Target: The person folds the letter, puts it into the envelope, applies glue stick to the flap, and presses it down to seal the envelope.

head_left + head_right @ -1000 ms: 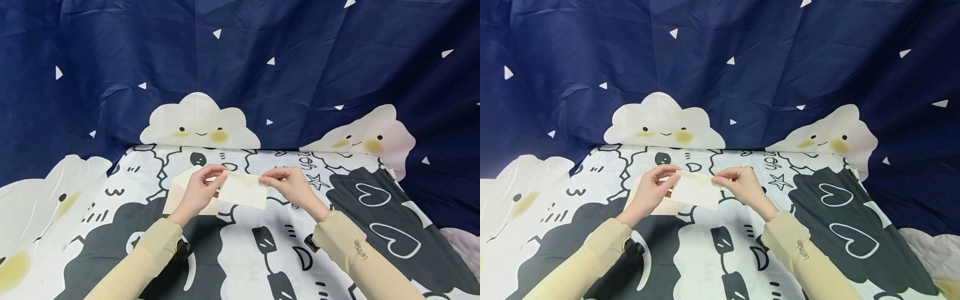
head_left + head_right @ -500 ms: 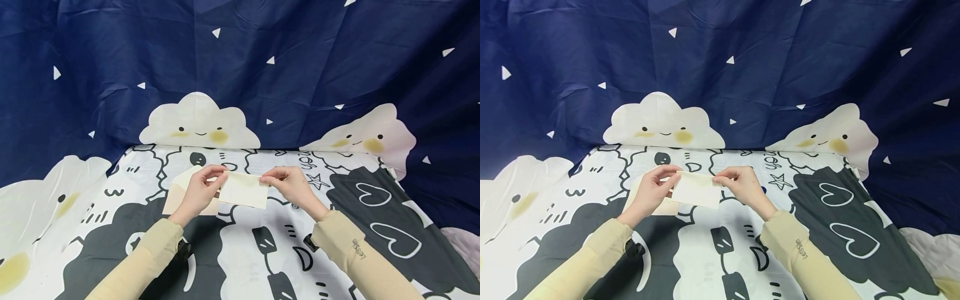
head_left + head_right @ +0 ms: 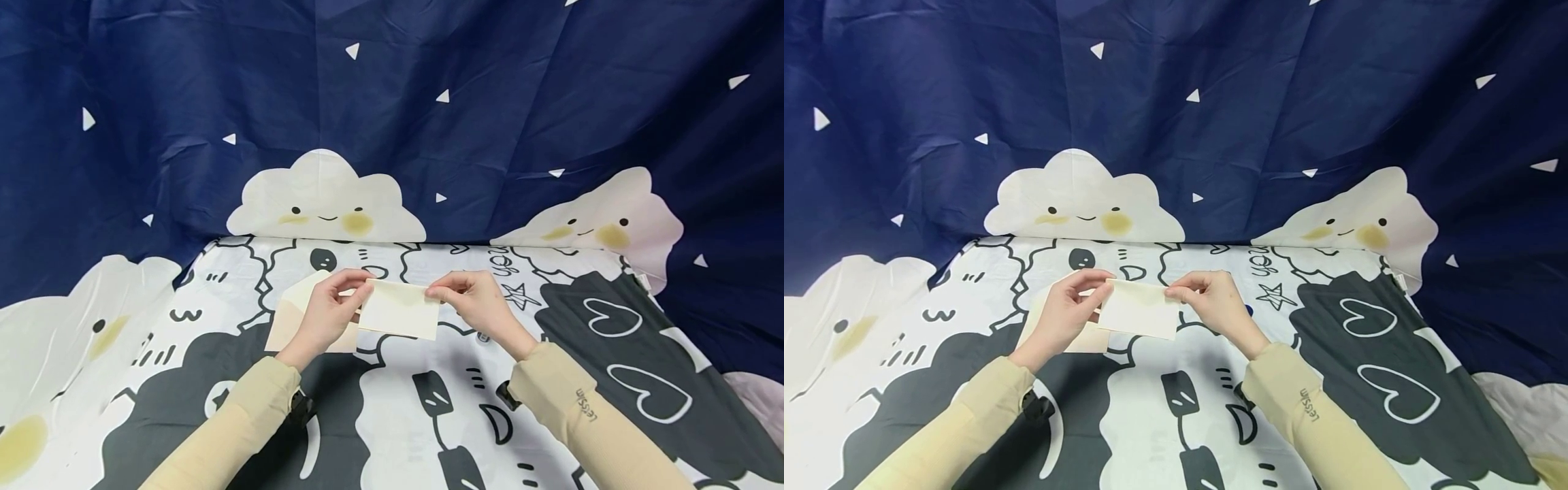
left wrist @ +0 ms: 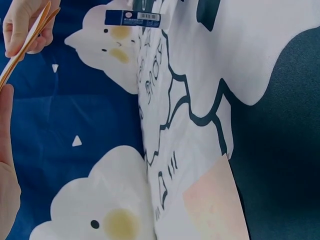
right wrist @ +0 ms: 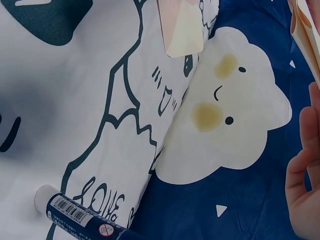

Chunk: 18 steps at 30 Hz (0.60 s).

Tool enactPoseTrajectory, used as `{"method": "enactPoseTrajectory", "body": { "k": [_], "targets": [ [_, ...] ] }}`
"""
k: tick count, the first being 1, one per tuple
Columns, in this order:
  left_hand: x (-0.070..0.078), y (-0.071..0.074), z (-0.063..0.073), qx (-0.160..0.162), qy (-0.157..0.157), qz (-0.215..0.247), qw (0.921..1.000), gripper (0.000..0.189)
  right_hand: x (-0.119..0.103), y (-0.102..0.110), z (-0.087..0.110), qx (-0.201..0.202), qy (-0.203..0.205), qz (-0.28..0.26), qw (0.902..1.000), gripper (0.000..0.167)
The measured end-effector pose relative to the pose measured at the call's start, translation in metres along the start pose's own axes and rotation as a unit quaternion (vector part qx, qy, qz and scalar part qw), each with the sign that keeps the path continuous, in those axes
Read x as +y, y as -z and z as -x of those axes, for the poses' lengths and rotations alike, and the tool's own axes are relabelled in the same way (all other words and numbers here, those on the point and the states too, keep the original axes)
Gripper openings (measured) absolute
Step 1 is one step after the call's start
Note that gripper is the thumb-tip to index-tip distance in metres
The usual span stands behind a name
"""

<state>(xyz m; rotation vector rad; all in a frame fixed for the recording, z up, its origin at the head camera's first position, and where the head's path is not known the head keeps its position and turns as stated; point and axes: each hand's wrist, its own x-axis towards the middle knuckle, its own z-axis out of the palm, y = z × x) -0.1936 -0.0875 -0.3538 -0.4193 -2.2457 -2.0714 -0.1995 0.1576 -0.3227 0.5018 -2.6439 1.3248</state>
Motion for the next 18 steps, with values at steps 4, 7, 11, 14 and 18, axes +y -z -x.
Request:
{"method": "enactPoseTrajectory", "body": {
  "k": [4, 7, 11, 14, 18],
  "targets": [
    [0.0017, -0.0007, -0.0006, 0.001, 0.004, -0.003, 1.0000, 0.023, 0.0016, 0.0004, -0.0014, 0.001, -0.001, -0.001, 1.0000, 0.016],
    [0.0024, -0.0016, -0.0009, 0.002, 0.004, -0.004, 1.0000, 0.022, 0.0034, -0.0001, -0.0013, 0.007, -0.004, -0.003, 1.0000, 0.015],
    [0.0009, -0.0021, -0.0020, 0.001, 0.005, -0.004, 1.0000, 0.023, 0.0069, -0.0015, -0.0007, 0.016, 0.002, -0.011, 0.9998, 0.014],
    [-0.0001, -0.0024, -0.0025, 0.001, 0.007, -0.003, 1.0000, 0.024, 0.0082, -0.0015, -0.0002, 0.015, 0.013, -0.016, 0.9997, 0.014],
    [0.0003, -0.0024, -0.0028, 0.000, 0.005, -0.009, 0.9999, 0.024, 0.0089, 0.0006, 0.0002, -0.002, 0.008, -0.016, 0.9998, 0.015]
  ]
}}
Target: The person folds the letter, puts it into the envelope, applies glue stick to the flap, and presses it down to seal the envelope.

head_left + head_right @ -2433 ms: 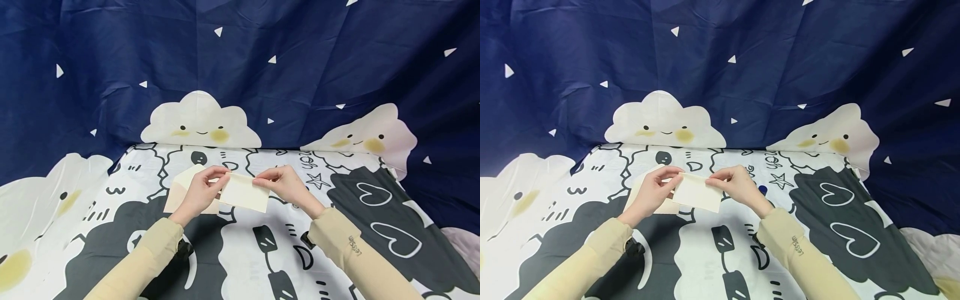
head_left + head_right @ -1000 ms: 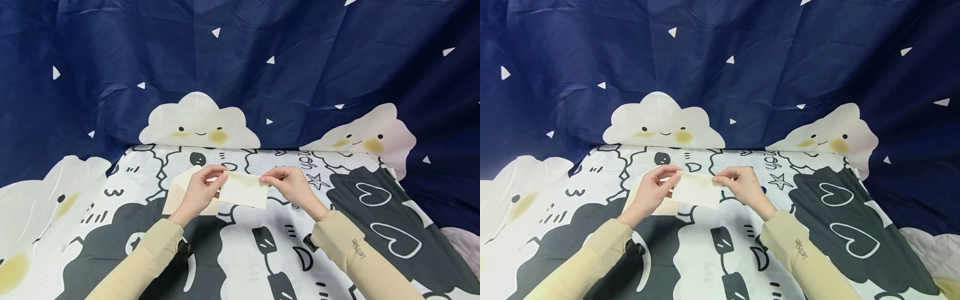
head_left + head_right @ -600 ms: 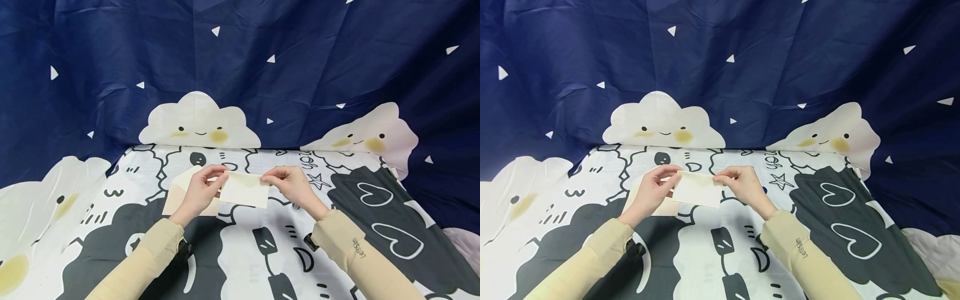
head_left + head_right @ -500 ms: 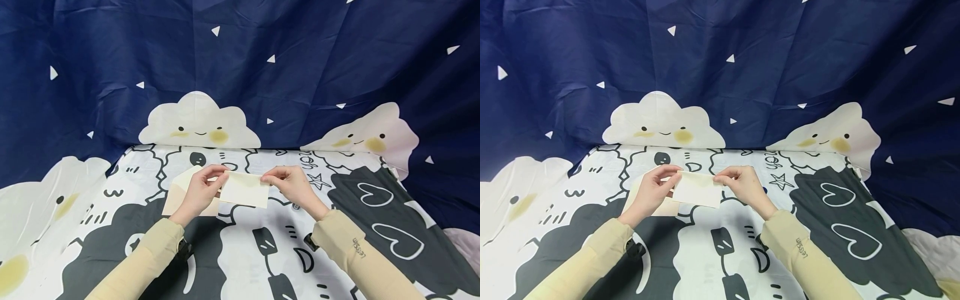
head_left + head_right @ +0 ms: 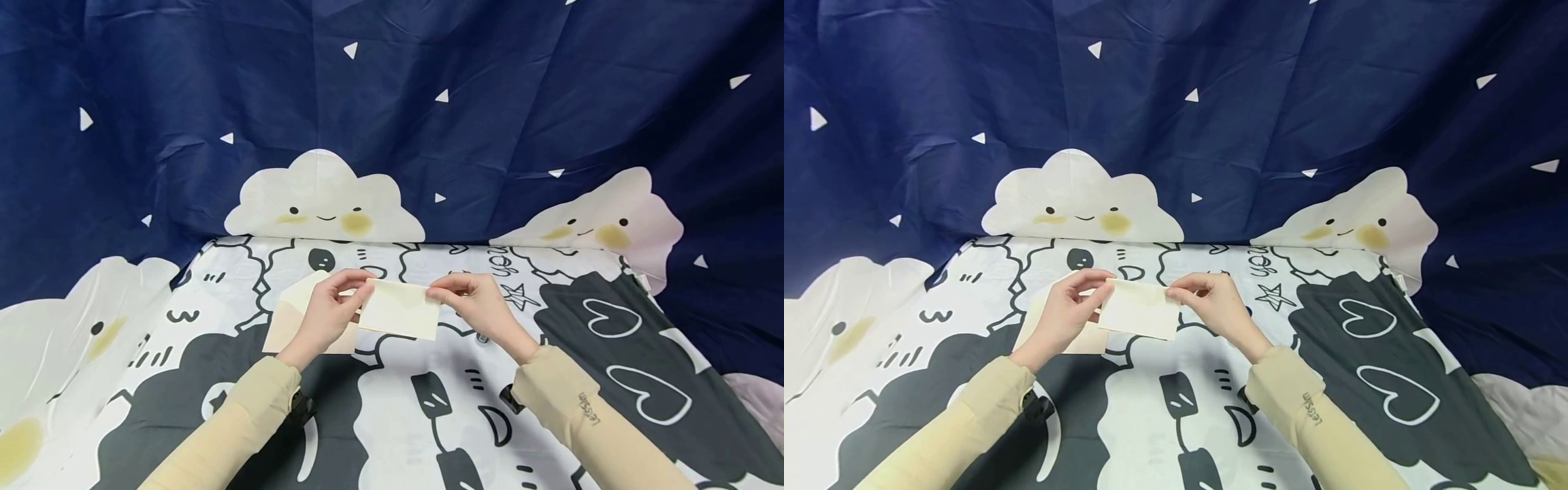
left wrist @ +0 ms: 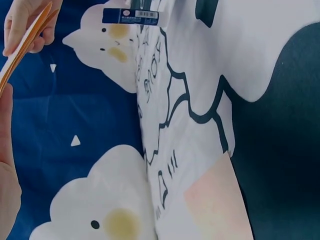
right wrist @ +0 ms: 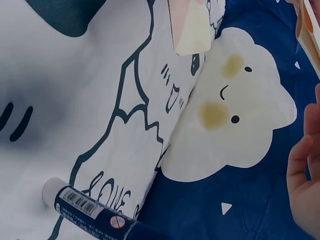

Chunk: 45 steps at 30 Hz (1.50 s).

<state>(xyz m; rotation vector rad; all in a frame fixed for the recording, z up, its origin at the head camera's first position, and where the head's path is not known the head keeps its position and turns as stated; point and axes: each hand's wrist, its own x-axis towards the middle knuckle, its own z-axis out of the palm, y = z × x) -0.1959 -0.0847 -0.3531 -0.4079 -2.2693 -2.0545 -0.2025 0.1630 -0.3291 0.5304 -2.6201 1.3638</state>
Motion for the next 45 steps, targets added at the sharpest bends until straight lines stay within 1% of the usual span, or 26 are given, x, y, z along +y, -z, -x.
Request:
{"method": "enactPoseTrajectory", "body": {
  "k": [3, 6, 9, 12, 18, 21, 25, 27, 31, 34, 37, 39, 40, 42, 45],
  "targets": [
    [0.001, 0.001, -0.001, -0.007, -0.012, -0.019, 0.9997, 0.023, -0.002, 0.003, 0.001, -0.026, -0.013, 0.004, 0.9996, 0.015],
    [0.002, 0.003, -0.003, -0.014, -0.033, -0.049, 0.9981, 0.023, -0.004, 0.005, 0.003, -0.058, -0.017, -0.003, 0.9982, 0.017],
    [0.003, 0.003, -0.005, -0.024, -0.055, -0.072, 0.9956, 0.022, -0.006, 0.006, 0.004, -0.095, -0.009, -0.023, 0.9951, 0.026],
    [0.006, 0.001, -0.007, -0.040, -0.067, -0.082, 0.9936, 0.022, -0.009, 0.005, 0.005, -0.129, 0.012, -0.038, 0.9909, 0.035],
    [0.010, -0.005, -0.011, -0.072, -0.067, -0.095, 0.9906, 0.022, -0.015, 0.001, 0.005, -0.167, 0.057, -0.012, 0.9843, 0.037],
    [0.012, -0.007, -0.012, -0.094, -0.067, -0.096, 0.9886, 0.022, -0.014, 0.000, 0.005, -0.192, 0.069, -0.008, 0.9789, 0.037],
    [0.015, -0.008, -0.011, -0.123, -0.061, -0.096, 0.9858, 0.023, -0.013, 0.000, 0.006, -0.223, 0.072, -0.018, 0.9720, 0.041],
    [0.015, -0.009, -0.010, -0.129, -0.057, -0.098, 0.9851, 0.024, -0.012, -0.001, 0.007, -0.226, 0.071, -0.022, 0.9713, 0.043],
    [0.013, -0.011, -0.008, -0.128, -0.062, -0.102, 0.9846, 0.028, -0.011, -0.001, 0.009, -0.217, 0.064, -0.022, 0.9738, 0.045],
    [0.011, -0.012, -0.006, -0.133, -0.061, -0.087, 0.9854, 0.036, -0.010, -0.001, 0.010, -0.203, 0.055, -0.025, 0.9774, 0.047],
    [0.008, -0.009, -0.004, -0.136, -0.038, -0.056, 0.9884, 0.046, -0.008, 0.000, 0.010, -0.182, 0.042, -0.036, 0.9817, 0.048],
    [0.004, -0.005, -0.002, -0.131, -0.014, -0.035, 0.9907, 0.050, -0.006, 0.002, 0.011, -0.168, 0.033, -0.047, 0.9841, 0.049],
    [0.002, -0.002, -0.002, -0.122, -0.005, -0.027, 0.9921, 0.051, -0.005, 0.003, 0.011, -0.160, 0.028, -0.049, 0.9854, 0.049],
    [-0.003, 0.004, 0.000, -0.096, 0.011, -0.013, 0.9953, 0.053, -0.002, 0.006, 0.012, -0.145, 0.018, -0.055, 0.9877, 0.051],
    [-0.012, 0.014, 0.000, -0.037, 0.030, -0.010, 0.9988, 0.055, 0.004, 0.011, 0.014, -0.127, 0.004, -0.060, 0.9901, 0.052]
  ]
}}
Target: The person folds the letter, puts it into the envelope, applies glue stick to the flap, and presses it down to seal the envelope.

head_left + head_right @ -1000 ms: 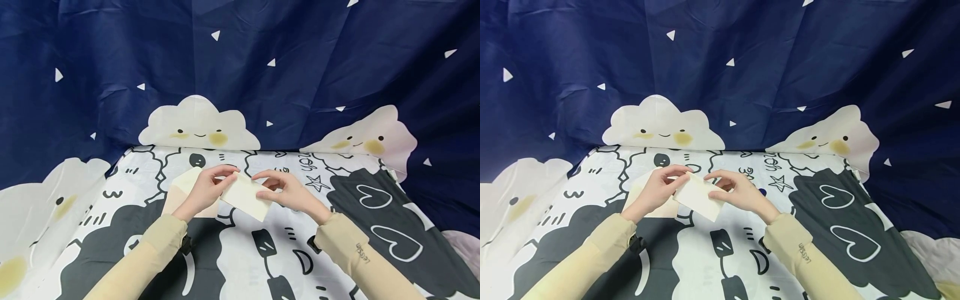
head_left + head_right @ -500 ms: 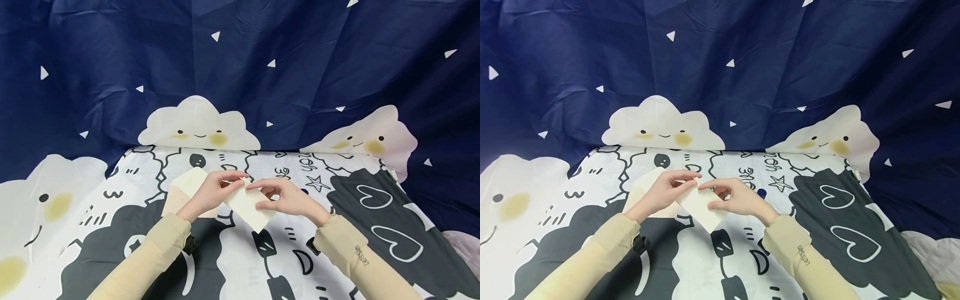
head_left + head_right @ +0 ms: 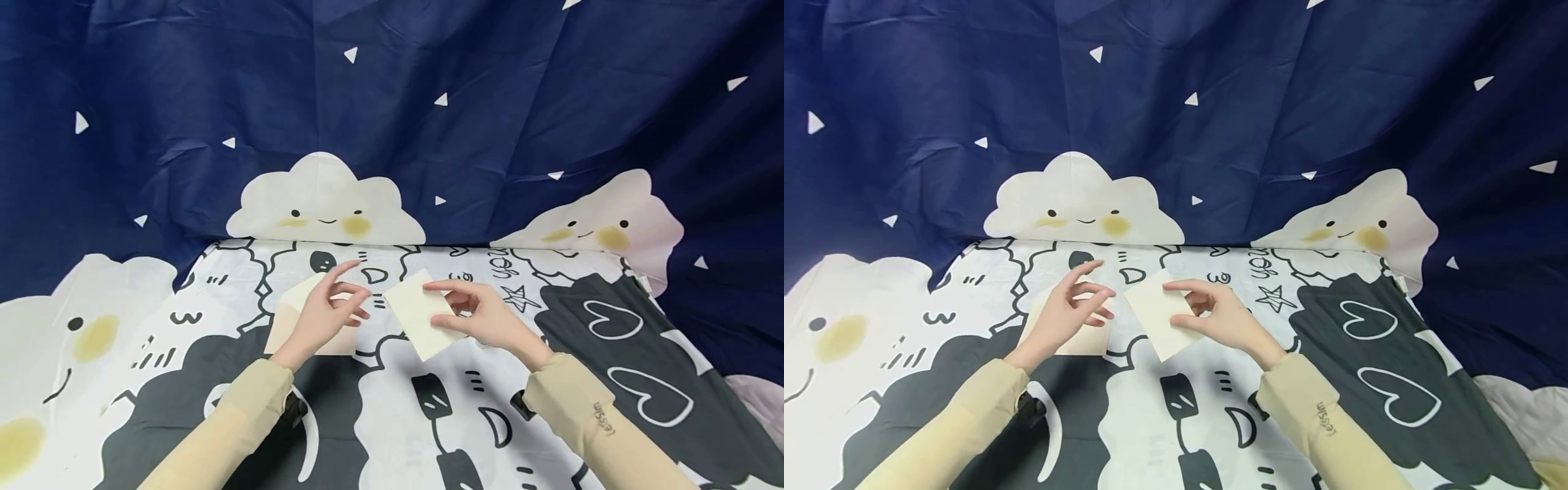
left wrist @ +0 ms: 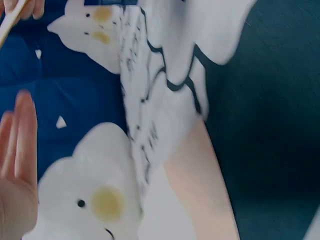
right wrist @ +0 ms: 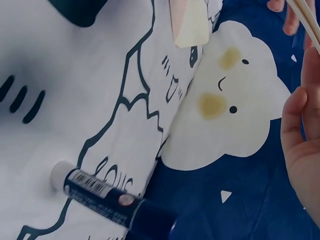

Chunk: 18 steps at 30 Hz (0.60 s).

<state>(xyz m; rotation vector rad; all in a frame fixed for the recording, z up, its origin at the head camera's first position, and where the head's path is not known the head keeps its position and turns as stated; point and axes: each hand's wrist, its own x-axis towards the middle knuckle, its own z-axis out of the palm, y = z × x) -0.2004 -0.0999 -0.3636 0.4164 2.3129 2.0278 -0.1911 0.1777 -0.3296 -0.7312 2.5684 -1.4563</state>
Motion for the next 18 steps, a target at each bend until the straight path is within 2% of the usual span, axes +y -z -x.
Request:
{"method": "enactPoseTrajectory", "body": {
  "k": [2, 4, 6, 9, 12, 14, 18],
  "targets": [
    [-0.006, 0.007, 0.000, 0.044, 0.013, -0.015, 0.9988, 0.055, 0.003, 0.002, 0.002, 0.010, -0.003, -0.005, 0.9999, 0.052],
    [-0.013, 0.014, -0.001, 0.086, 0.027, -0.052, 0.9946, 0.053, 0.006, 0.004, 0.004, 0.018, -0.005, -0.010, 0.9998, 0.052],
    [-0.020, 0.021, 0.000, 0.123, 0.040, -0.106, 0.9859, 0.051, 0.009, 0.005, 0.006, 0.025, -0.003, -0.014, 0.9996, 0.053],
    [-0.031, 0.030, 0.002, 0.158, 0.061, -0.188, 0.9674, 0.050, 0.012, 0.007, 0.008, 0.046, -0.004, -0.020, 0.9987, 0.053],
    [-0.040, 0.038, 0.007, 0.168, 0.088, -0.258, 0.9474, 0.052, 0.015, 0.009, 0.011, 0.076, -0.014, -0.021, 0.9968, 0.053],
    [-0.044, 0.042, 0.010, 0.160, 0.116, -0.281, 0.9392, 0.058, 0.018, 0.009, 0.012, 0.095, -0.020, -0.024, 0.9949, 0.054],
    [-0.049, 0.048, 0.018, 0.130, 0.203, -0.322, 0.9155, 0.074, 0.023, 0.009, 0.013, 0.114, -0.020, -0.045, 0.9922, 0.056]
  ]
}}
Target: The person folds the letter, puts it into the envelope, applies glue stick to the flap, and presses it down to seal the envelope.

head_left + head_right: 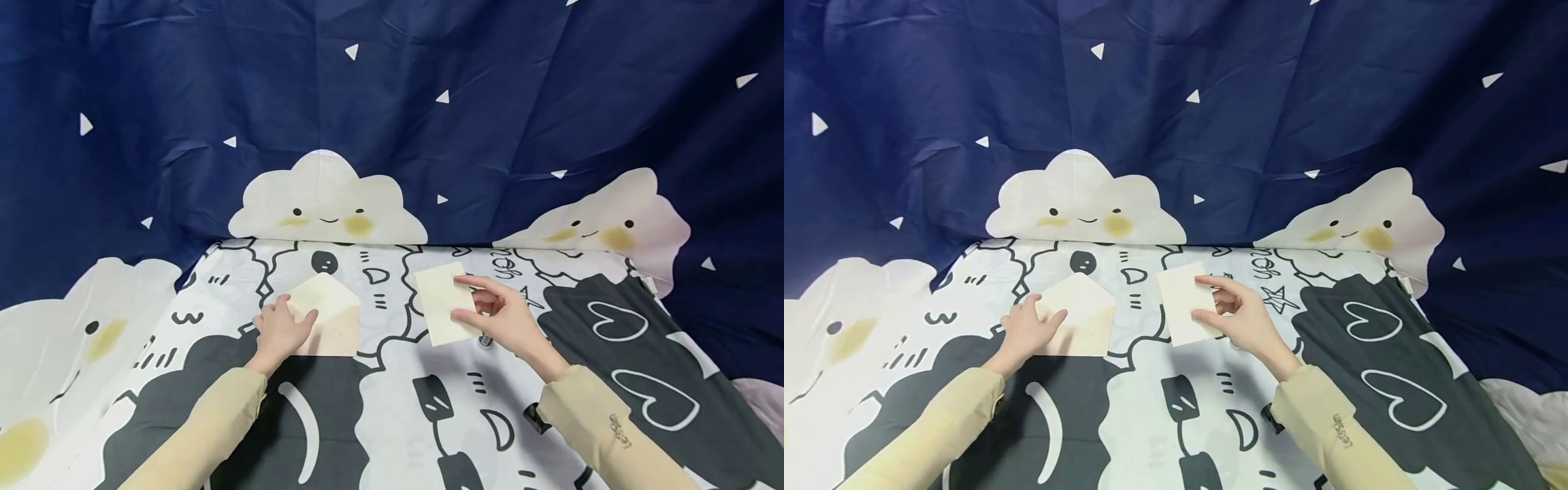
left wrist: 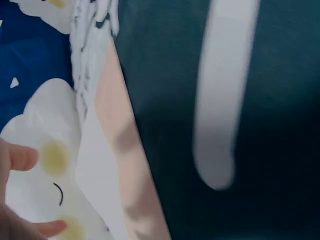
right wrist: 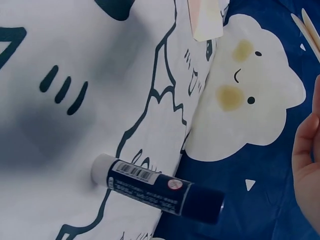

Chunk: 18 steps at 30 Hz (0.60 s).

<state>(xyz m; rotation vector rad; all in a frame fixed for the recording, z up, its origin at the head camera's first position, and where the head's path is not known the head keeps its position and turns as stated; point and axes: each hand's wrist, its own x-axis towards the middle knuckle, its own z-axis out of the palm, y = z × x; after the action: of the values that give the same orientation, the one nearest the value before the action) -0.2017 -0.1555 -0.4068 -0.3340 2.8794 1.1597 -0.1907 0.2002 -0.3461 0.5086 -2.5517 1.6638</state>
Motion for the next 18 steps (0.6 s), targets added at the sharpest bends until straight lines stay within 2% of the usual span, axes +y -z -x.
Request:
{"method": "enactPoseTrajectory", "body": {
  "k": [4, 7, 12, 18],
  "targets": [
    [-0.008, 0.001, 0.004, -0.044, 0.055, -0.055, 0.9960, 0.088, 0.004, 0.001, 0.002, 0.003, -0.004, -0.010, 0.9999, 0.057],
    [-0.014, -0.001, 0.006, -0.059, 0.072, -0.083, 0.9922, 0.099, 0.006, 0.001, 0.003, 0.004, -0.007, -0.012, 0.9999, 0.057],
    [-0.021, -0.004, 0.009, -0.074, 0.095, -0.076, 0.9898, 0.115, 0.009, 0.001, 0.004, 0.004, -0.011, -0.016, 0.9998, 0.057],
    [-0.023, -0.008, 0.011, -0.077, 0.109, -0.073, 0.9885, 0.119, 0.010, 0.002, 0.004, 0.005, -0.014, -0.012, 0.9998, 0.056]
  ]
}}
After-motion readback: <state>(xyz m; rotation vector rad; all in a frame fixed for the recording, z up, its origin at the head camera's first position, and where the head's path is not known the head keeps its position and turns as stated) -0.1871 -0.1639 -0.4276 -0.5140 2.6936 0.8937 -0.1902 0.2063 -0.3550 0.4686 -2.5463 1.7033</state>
